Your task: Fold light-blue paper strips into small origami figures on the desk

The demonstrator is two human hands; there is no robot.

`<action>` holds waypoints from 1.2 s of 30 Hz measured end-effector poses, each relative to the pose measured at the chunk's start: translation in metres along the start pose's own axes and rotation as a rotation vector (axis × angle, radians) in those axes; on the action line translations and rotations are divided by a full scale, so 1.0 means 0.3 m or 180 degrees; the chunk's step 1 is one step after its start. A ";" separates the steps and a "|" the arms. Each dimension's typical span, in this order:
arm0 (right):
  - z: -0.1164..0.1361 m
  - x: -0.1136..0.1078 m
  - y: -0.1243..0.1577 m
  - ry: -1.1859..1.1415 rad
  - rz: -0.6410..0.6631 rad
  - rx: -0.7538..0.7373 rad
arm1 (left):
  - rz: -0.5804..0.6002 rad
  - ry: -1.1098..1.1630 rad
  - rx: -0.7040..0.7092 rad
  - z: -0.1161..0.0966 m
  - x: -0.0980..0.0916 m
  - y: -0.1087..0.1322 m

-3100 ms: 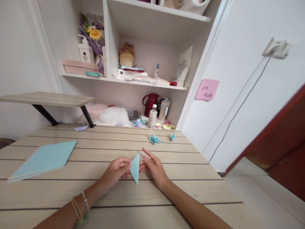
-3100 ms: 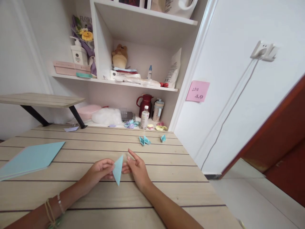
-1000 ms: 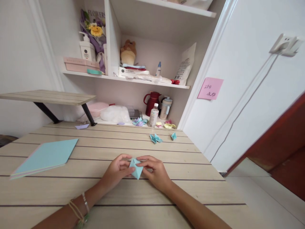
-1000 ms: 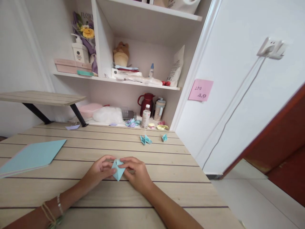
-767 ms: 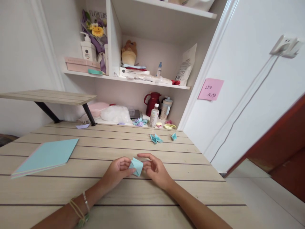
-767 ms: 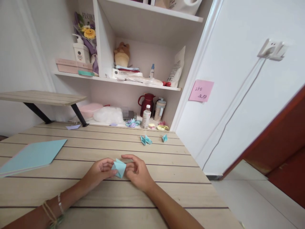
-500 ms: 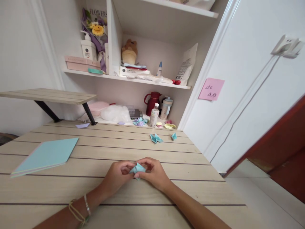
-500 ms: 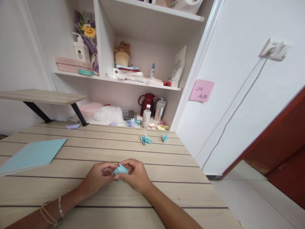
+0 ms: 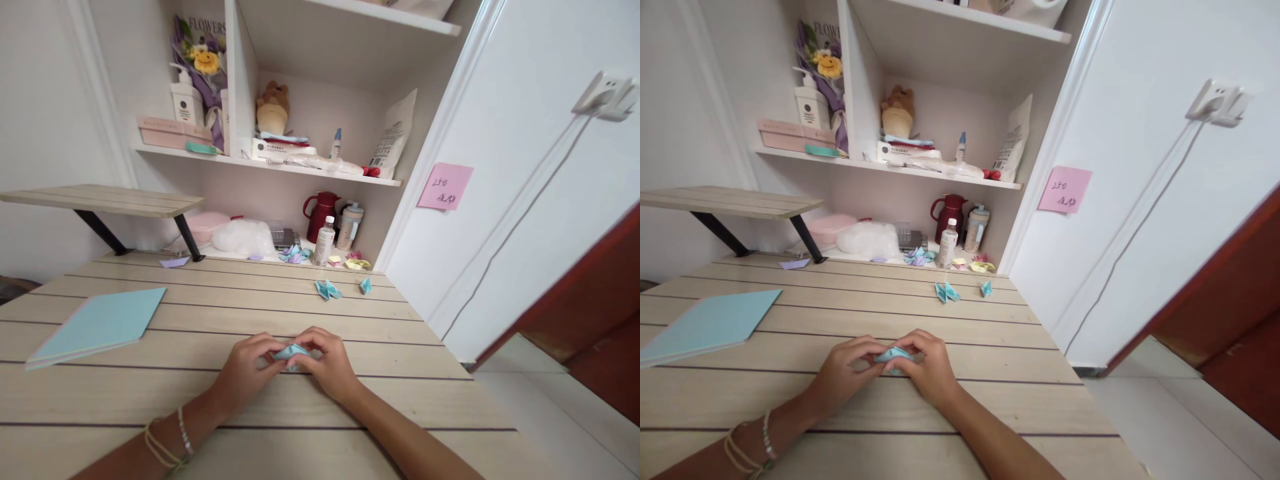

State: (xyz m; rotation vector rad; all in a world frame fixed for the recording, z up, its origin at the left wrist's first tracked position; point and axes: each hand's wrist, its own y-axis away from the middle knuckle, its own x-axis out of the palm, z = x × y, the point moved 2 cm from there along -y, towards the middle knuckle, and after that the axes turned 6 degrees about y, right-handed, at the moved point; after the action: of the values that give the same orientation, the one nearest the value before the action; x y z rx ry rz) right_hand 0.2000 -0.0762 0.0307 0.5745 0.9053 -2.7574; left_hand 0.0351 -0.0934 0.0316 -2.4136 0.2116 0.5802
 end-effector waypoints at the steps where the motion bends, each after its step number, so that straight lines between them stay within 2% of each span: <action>1: 0.003 0.000 0.000 0.0005 -0.0008 -0.0043 | 0.0013 -0.0006 0.0025 -0.003 -0.001 -0.001; 5: 0.004 -0.002 0.001 0.0005 -0.0057 -0.0164 | 0.0038 0.0063 -0.0002 -0.014 0.000 0.001; 8: -0.007 -0.004 0.000 -0.0159 -0.0218 -0.0062 | -0.0320 0.0445 -0.0381 -0.008 -0.002 0.005; 11: -0.025 -0.001 -0.002 -0.0783 -0.0476 0.0313 | -0.0626 0.1115 -0.0848 0.014 0.002 0.007; 14: -0.032 0.013 -0.001 -0.1359 -0.0612 0.0598 | -0.0534 0.1556 -0.1054 0.028 0.017 0.004; 20: -0.001 0.041 0.011 -0.1422 -0.0463 0.0615 | -0.0568 0.2138 -0.1556 0.010 0.052 0.007; 23: 0.011 0.044 0.015 -0.1403 -0.0481 0.0661 | -0.0534 0.2317 -0.1591 -0.003 0.059 0.010; 29: 0.024 0.042 0.018 -0.1304 -0.0471 0.0659 | -0.0586 0.2001 -0.1454 -0.011 0.049 0.006; 34: 0.012 0.029 0.008 -0.1384 -0.0624 0.0838 | -0.0345 0.2191 -0.1274 -0.007 0.052 0.006; 36: -0.001 0.020 0.000 -0.1520 -0.0720 0.0958 | -0.0478 0.2323 -0.1387 0.007 0.050 0.009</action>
State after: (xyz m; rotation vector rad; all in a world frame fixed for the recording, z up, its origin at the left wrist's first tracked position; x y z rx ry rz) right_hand 0.1946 -0.0764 0.0278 -0.1671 0.4731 -3.0468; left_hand 0.0469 -0.0942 0.0219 -2.9400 0.2169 -0.3894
